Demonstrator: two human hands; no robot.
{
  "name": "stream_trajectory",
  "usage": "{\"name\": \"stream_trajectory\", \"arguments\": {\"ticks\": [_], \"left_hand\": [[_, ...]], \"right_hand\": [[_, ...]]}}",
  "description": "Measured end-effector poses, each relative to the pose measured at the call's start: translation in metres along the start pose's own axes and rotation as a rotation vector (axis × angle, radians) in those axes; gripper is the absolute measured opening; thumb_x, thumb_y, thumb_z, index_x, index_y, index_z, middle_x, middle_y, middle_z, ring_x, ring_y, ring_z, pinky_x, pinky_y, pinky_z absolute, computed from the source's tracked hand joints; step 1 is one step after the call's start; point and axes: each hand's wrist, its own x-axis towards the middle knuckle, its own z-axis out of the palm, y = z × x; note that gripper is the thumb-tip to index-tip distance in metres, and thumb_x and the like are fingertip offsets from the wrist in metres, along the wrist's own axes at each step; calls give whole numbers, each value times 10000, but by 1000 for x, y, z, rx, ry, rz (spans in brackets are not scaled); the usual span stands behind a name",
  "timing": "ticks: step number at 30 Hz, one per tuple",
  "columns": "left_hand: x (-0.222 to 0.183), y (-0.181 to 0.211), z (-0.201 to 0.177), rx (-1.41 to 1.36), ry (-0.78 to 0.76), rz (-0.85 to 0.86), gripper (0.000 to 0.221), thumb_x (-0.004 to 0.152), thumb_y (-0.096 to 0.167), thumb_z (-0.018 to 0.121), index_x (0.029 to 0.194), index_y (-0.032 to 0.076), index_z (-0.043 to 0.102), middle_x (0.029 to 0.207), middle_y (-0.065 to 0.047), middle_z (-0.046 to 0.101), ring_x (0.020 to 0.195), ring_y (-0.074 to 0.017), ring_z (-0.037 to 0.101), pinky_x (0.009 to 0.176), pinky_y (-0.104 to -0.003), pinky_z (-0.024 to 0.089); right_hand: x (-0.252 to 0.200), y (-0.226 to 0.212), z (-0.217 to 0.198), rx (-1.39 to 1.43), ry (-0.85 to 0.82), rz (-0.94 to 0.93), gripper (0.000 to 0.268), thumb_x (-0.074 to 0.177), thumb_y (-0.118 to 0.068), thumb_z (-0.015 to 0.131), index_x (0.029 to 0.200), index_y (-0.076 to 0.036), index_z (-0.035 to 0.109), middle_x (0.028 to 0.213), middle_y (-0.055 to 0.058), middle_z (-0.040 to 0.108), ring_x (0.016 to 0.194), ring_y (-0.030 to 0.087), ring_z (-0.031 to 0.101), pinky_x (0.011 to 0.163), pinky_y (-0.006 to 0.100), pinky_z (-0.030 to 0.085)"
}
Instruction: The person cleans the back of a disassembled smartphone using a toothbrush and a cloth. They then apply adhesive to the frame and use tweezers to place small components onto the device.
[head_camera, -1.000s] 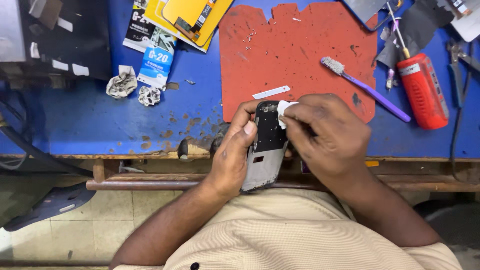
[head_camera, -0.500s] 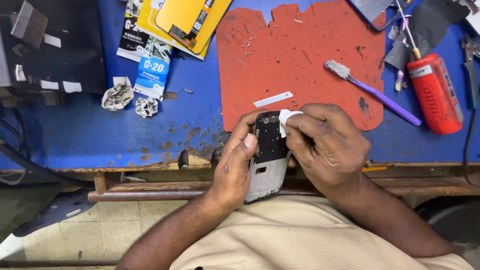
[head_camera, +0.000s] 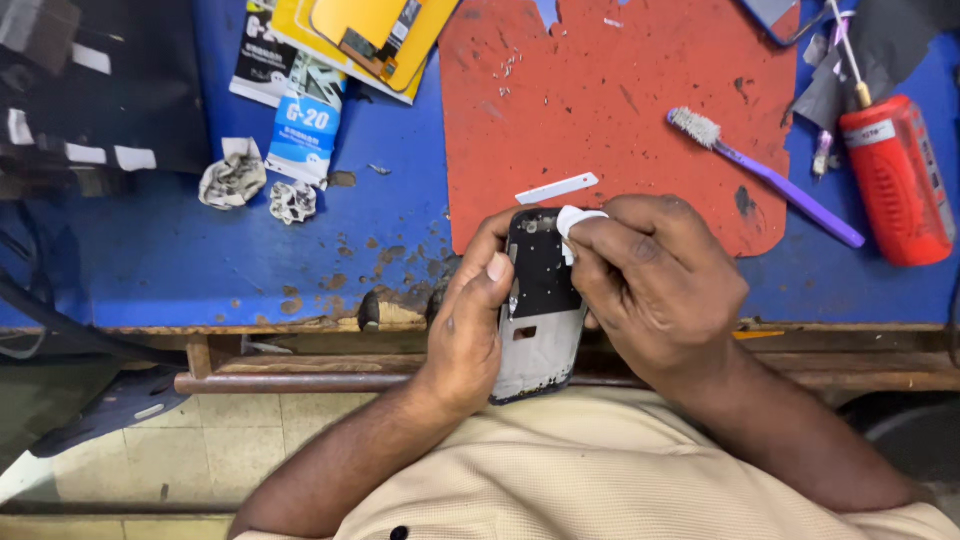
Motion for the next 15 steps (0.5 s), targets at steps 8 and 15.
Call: {"name": "stream_trajectory", "arguments": {"ticks": [8,15], "left_hand": [[0,-1,-1,-168,-33,-52,542,1125,397,367,1482,-7,425,1232,-103,635,1073,-152,636,969,-325,536],[1,0,-2,-238,2,-88,515,1131,368,369,1488,4,442,1275,-101,601,1129,-132,613,1011,-309,524]], "right_hand": [[-2,2,2,3,7,-5,199,965,86,778,1129,4,702,1061,111,645,797,159,665,654,278,544],[7,-6,2,-36,-33,24,212,958,95,773,1136,7,700,1044,105,637,781,156,646,641,295,531]]}}
